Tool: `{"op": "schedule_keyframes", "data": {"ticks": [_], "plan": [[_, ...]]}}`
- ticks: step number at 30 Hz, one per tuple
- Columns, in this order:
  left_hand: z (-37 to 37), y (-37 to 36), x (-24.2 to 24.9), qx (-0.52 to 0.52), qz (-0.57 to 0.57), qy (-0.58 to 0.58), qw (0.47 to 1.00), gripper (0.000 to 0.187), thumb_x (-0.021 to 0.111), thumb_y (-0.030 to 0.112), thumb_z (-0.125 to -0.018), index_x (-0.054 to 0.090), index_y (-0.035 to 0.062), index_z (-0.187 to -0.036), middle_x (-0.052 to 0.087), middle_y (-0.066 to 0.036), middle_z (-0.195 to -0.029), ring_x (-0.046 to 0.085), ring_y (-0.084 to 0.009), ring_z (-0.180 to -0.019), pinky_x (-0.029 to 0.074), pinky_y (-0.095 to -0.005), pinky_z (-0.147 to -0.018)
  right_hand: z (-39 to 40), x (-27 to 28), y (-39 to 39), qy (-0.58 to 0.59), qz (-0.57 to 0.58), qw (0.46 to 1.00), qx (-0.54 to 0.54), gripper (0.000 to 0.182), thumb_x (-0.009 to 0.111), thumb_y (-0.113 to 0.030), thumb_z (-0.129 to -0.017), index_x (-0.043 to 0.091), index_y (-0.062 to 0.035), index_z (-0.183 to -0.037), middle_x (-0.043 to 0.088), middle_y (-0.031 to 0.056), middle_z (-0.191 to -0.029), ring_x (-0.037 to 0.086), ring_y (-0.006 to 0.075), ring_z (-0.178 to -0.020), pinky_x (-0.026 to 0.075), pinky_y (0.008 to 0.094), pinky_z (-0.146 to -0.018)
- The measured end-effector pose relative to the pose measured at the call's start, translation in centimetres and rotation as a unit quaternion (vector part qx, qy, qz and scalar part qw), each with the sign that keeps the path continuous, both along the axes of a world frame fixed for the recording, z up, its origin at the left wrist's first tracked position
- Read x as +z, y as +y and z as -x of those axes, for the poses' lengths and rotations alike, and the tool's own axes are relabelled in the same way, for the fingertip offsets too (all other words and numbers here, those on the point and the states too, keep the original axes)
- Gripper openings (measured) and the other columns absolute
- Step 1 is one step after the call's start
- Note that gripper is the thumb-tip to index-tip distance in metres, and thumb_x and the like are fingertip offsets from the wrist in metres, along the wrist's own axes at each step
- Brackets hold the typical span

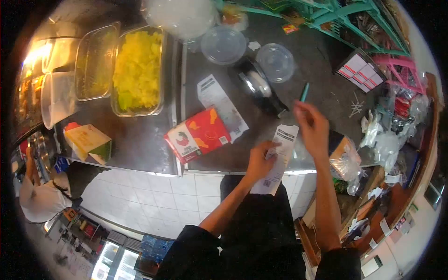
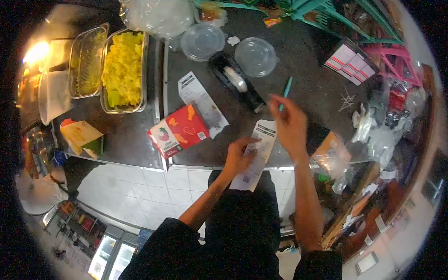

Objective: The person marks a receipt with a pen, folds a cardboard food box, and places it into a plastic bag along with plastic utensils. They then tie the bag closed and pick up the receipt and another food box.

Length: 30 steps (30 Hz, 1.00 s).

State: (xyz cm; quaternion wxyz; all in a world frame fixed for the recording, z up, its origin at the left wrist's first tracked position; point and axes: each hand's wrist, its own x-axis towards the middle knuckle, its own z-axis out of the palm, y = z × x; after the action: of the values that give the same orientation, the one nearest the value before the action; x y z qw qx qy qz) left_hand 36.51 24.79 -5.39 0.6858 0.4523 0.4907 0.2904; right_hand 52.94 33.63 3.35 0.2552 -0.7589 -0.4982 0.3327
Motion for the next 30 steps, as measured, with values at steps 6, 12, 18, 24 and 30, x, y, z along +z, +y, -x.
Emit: {"op": "schedule_keyframes", "data": {"ticks": [6,12,18,24,30], "plan": [[-3.3,2.8,-2.6,0.012,-0.035,-0.050,0.998,0.051,0.069,-0.005,-0.078,0.060,0.0028,-0.128,0.069,-0.016,-0.111,0.066,-0.0173,-0.097,0.054,-0.0294,-0.079,-1.1,-5.5,9.5,0.091,0.261,0.934,0.225,0.029,0.071,-0.026,-0.087,0.072,0.0000,-0.099,0.073,0.0087,-0.089,0.067,0.0141,-0.080,0.050,0.0297,-0.071],[-3.6,4.9,-4.8,-0.054,0.115,-0.011,0.992,0.067,0.074,0.001,-0.079,0.044,0.0019,-0.138,0.071,-0.016,-0.095,0.069,-0.0175,-0.084,0.054,-0.0302,-0.071,-1.5,-3.5,8.9,0.179,0.257,0.925,0.216,0.023,0.072,-0.021,-0.085,0.073,0.0005,-0.094,0.072,0.0068,-0.081,0.066,0.0132,-0.078,0.049,0.0284,-0.072],[-2.0,8.7,-1.9,-0.146,0.126,-0.052,0.980,0.031,0.072,0.008,-0.076,0.072,-0.0010,-0.106,0.072,-0.009,-0.092,0.066,-0.0138,-0.075,0.052,-0.0269,-0.069,-6.1,2.6,-6.2,0.118,0.156,0.974,0.114,0.019,0.070,-0.018,-0.082,0.072,0.0007,-0.085,0.071,0.0119,-0.075,0.069,0.0161,-0.068,0.052,0.0295,-0.066],[-2.1,7.3,-0.2,-0.107,0.138,-0.099,0.980,0.027,0.074,0.016,-0.081,0.073,0.0000,-0.103,0.072,-0.008,-0.093,0.065,-0.0149,-0.080,0.052,-0.0289,-0.073,-8.2,-6.4,-13.2,0.054,0.153,0.986,0.047,0.019,0.067,-0.019,-0.083,0.073,-0.0019,-0.088,0.072,0.0161,-0.084,0.071,0.0283,-0.079,0.054,0.0365,-0.075],[-4.3,6.3,-4.9,0.131,0.142,0.029,0.981,0.027,0.068,0.029,-0.091,0.075,0.0030,-0.092,0.068,-0.002,-0.081,0.052,-0.0094,-0.072,0.043,-0.0289,-0.065,-3.9,-10.1,-12.1,-0.062,0.023,0.996,-0.055,0.013,0.066,-0.017,-0.080,0.068,-0.0040,-0.077,0.067,0.0201,-0.085,0.065,0.0390,-0.084,0.053,0.0464,-0.078]]}}
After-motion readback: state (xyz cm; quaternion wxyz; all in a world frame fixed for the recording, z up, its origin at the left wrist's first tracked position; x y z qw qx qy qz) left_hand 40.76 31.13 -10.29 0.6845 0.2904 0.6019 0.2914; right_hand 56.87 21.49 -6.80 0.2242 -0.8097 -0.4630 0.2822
